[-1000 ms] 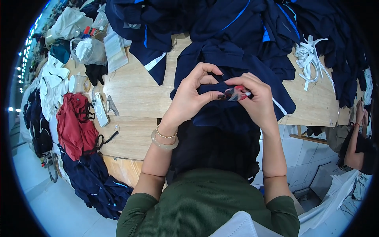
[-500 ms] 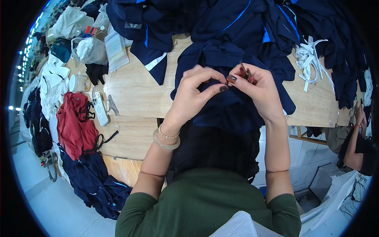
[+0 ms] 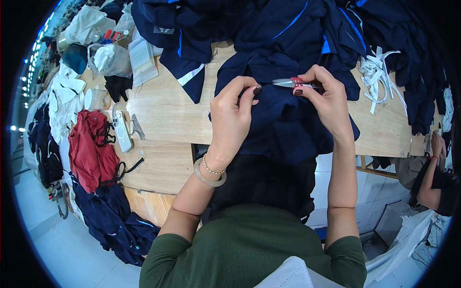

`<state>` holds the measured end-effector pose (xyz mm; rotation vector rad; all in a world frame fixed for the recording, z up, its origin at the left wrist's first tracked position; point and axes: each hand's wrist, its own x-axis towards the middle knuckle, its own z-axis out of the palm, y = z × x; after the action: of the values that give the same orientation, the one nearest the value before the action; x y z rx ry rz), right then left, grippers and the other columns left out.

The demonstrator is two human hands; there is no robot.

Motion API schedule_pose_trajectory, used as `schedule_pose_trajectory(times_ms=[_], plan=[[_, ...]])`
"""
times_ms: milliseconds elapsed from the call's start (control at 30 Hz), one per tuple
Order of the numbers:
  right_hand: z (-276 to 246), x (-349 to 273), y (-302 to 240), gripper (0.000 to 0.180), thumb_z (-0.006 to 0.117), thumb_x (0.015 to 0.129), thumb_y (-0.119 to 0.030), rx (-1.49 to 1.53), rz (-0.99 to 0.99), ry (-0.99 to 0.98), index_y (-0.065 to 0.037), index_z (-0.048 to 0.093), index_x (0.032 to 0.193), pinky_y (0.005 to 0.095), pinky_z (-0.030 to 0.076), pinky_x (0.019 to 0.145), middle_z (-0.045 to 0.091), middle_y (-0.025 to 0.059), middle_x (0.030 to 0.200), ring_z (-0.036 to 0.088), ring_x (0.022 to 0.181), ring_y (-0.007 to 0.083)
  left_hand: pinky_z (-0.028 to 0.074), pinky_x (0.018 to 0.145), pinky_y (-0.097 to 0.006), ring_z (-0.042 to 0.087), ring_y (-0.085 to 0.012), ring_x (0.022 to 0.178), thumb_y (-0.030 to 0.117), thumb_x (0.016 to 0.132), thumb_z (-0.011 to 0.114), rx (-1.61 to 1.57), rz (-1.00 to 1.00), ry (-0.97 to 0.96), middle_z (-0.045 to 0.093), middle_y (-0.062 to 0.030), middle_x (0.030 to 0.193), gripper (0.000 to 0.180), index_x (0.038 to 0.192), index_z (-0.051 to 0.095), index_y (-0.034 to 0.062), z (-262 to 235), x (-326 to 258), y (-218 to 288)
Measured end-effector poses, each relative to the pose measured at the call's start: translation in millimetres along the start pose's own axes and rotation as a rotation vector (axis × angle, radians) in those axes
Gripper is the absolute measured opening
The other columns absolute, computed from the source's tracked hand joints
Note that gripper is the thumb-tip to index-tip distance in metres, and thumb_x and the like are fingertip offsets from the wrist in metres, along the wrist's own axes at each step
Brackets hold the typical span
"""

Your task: Trimming loose threads and excess fabric from blue garments using thread snips on a factory workbench.

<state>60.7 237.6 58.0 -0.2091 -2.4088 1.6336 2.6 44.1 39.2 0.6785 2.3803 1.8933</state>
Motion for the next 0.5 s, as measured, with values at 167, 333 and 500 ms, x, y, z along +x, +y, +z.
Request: schedule_pose_trajectory(times_ms=[167, 333, 500], plan=[[-5, 5, -4, 0.020, 0.072, 0.074, -0.006, -0.243, -0.201, -0.020, 0.003, 0.059, 0.085, 0.0292, 0.043, 0.067, 0.058, 0.0073, 0.077, 0.053, 0.074, 0.0185, 0.051, 0.065, -0.023, 0.062, -0.0130, 0.070, -0.002, 0.089, 0.055, 0.044, 0.044, 0.016, 0.064, -0.0076, 0.078, 0.007, 0.090, 0.062, -0.0036, 4, 1, -3], [-4, 12, -12, 0.020, 0.071, 0.070, -0.006, -0.308, -0.287, -0.079, 0.001, 0.057, 0.082, 0.0319, 0.041, 0.065, 0.056, 0.0056, 0.074, 0.048, 0.073, 0.0210, 0.044, 0.055, -0.023, 0.058, -0.0144, 0.060, -0.003, 0.086, 0.057, 0.015, 0.071, 0.055, 0.062, -0.0081, 0.070, 0.005, 0.088, 0.061, -0.0006, 6, 2, -3], [-2, 16, -17, 0.024, 0.074, 0.067, -0.007, -0.377, -0.326, -0.100, 0.004, 0.059, 0.081, 0.0297, 0.040, 0.063, 0.055, 0.0055, 0.072, 0.048, 0.072, 0.0183, 0.044, 0.055, -0.023, 0.058, -0.0141, 0.060, -0.003, 0.086, 0.057, 0.013, 0.062, 0.040, 0.062, -0.0080, 0.070, 0.005, 0.088, 0.061, -0.0002, 5, 2, -2]])
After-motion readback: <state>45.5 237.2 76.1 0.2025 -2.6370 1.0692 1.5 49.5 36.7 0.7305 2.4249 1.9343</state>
